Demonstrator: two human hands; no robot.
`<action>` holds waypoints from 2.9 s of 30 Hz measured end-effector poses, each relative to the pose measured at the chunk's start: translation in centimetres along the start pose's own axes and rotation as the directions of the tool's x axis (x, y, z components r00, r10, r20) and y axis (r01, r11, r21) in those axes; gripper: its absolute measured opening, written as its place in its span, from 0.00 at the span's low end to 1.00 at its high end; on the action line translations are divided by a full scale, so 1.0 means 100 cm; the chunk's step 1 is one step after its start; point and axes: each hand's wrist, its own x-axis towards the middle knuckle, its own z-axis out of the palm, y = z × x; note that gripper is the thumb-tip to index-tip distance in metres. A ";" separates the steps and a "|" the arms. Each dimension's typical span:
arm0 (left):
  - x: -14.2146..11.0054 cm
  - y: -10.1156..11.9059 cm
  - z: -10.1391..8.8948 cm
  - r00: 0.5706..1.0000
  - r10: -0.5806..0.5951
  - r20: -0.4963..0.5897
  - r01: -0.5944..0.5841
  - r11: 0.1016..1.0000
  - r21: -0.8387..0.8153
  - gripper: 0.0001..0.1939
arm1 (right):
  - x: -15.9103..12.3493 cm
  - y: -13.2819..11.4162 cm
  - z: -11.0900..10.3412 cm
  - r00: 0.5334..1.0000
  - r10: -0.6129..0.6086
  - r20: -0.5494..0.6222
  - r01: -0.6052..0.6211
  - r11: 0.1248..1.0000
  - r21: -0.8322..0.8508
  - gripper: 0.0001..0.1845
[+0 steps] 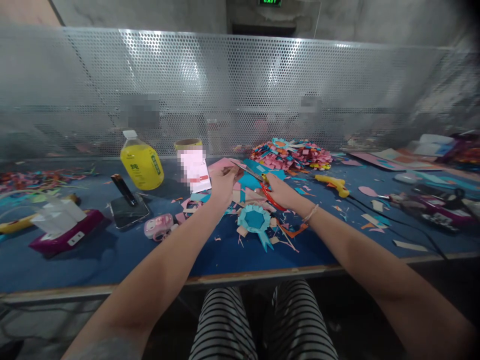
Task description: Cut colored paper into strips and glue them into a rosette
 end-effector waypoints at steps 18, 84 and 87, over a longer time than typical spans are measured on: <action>-0.003 0.002 0.001 1.000 -0.012 0.011 0.014 0.990 -0.141 0.04 | -0.001 -0.013 -0.002 1.000 0.010 0.024 -0.011 0.999 0.051 0.20; 0.019 -0.001 -0.021 0.956 0.272 0.107 -0.291 0.920 0.264 0.02 | -0.001 -0.005 -0.025 0.989 0.013 0.149 0.045 0.925 -0.377 0.26; 0.018 -0.001 -0.021 0.959 0.264 0.107 -0.283 0.922 0.264 0.02 | -0.001 -0.004 -0.025 0.988 0.009 0.151 0.050 0.924 -0.380 0.27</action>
